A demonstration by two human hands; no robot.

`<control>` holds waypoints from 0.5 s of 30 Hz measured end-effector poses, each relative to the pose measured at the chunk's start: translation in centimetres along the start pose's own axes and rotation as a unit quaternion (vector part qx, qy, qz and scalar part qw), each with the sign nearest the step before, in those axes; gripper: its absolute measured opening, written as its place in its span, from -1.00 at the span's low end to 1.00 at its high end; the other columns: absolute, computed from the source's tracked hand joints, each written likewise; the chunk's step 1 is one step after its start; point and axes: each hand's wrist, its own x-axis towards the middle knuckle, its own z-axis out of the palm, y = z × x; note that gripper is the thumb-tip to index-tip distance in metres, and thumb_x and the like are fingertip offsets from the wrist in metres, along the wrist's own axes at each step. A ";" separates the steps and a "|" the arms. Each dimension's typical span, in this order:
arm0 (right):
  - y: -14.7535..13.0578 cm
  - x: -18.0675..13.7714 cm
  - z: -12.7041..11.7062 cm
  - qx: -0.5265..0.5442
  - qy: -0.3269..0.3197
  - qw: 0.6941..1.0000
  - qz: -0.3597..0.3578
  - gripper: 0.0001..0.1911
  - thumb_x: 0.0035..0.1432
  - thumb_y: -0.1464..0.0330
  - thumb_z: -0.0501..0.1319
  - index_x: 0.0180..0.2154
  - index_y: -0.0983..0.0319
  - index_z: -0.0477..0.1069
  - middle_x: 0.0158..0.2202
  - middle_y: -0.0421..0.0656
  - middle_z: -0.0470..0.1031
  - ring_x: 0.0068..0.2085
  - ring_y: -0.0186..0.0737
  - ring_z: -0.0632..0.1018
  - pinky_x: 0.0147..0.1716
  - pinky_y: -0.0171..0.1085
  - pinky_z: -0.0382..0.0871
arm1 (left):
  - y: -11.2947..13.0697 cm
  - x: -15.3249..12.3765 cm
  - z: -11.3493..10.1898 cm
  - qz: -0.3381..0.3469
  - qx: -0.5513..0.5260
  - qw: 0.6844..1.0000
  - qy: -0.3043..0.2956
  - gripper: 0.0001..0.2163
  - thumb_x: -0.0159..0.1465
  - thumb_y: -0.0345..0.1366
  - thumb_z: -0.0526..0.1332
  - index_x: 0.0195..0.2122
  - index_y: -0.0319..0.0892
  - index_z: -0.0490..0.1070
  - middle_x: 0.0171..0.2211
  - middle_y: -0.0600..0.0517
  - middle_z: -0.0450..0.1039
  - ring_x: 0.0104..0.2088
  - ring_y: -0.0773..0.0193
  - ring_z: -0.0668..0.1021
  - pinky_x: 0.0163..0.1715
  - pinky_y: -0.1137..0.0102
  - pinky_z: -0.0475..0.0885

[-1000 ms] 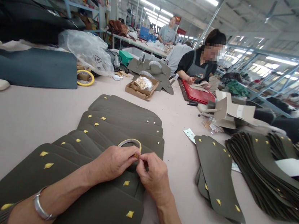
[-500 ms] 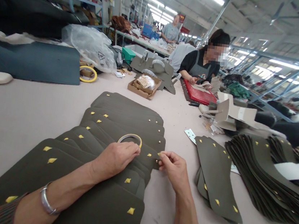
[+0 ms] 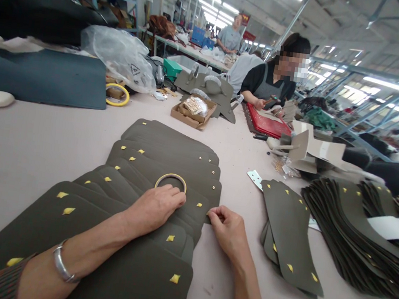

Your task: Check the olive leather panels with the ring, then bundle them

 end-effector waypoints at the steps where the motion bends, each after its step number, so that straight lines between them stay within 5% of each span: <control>1: -0.2 0.1 0.0 -0.017 0.000 1.000 -0.006 -0.76 0.10 0.24 0.14 -0.43 0.21 0.51 -0.48 -0.19 0.55 -0.44 -0.23 0.50 -0.43 -0.30 0.30 | 0.0 0.0 0.0 -0.002 0.000 1.000 -0.003 -0.88 0.33 -0.45 0.04 -0.26 -0.15 0.32 -0.30 0.02 0.42 -0.28 0.21 0.42 -0.31 0.35 0.40; 4: -0.5 0.4 0.1 -0.059 -0.005 0.998 -0.021 -0.78 0.10 0.26 0.12 -0.43 0.21 0.48 -0.48 -0.19 0.54 -0.44 -0.23 0.51 -0.41 -0.28 0.31 | 0.1 0.0 -0.1 -0.011 -0.001 1.000 -0.011 -0.87 0.35 -0.44 0.02 -0.25 -0.15 0.33 -0.29 0.02 0.42 -0.27 0.22 0.43 -0.29 0.37 0.40; 9: -0.2 0.2 0.0 0.006 0.007 1.000 0.001 -0.72 0.13 0.23 0.13 -0.13 0.20 0.38 -0.60 -0.30 0.42 -0.59 -0.29 0.44 -0.54 -0.31 0.31 | 0.1 0.0 -0.4 -0.019 -0.007 1.000 -0.023 -0.87 0.34 -0.44 0.01 -0.25 -0.15 0.33 -0.28 0.02 0.43 -0.27 0.21 0.43 -0.28 0.36 0.40; 15: 1.0 -0.9 -0.4 -0.044 0.046 0.993 -0.103 -0.82 0.19 0.27 0.14 -0.31 0.20 0.46 -0.45 -0.16 0.50 -0.48 -0.26 0.50 -0.41 -0.26 0.37 | 0.0 0.1 -0.3 -0.013 -0.012 1.000 -0.015 -0.85 0.34 -0.45 0.00 -0.24 -0.16 0.34 -0.28 0.00 0.43 -0.26 0.22 0.44 -0.24 0.35 0.39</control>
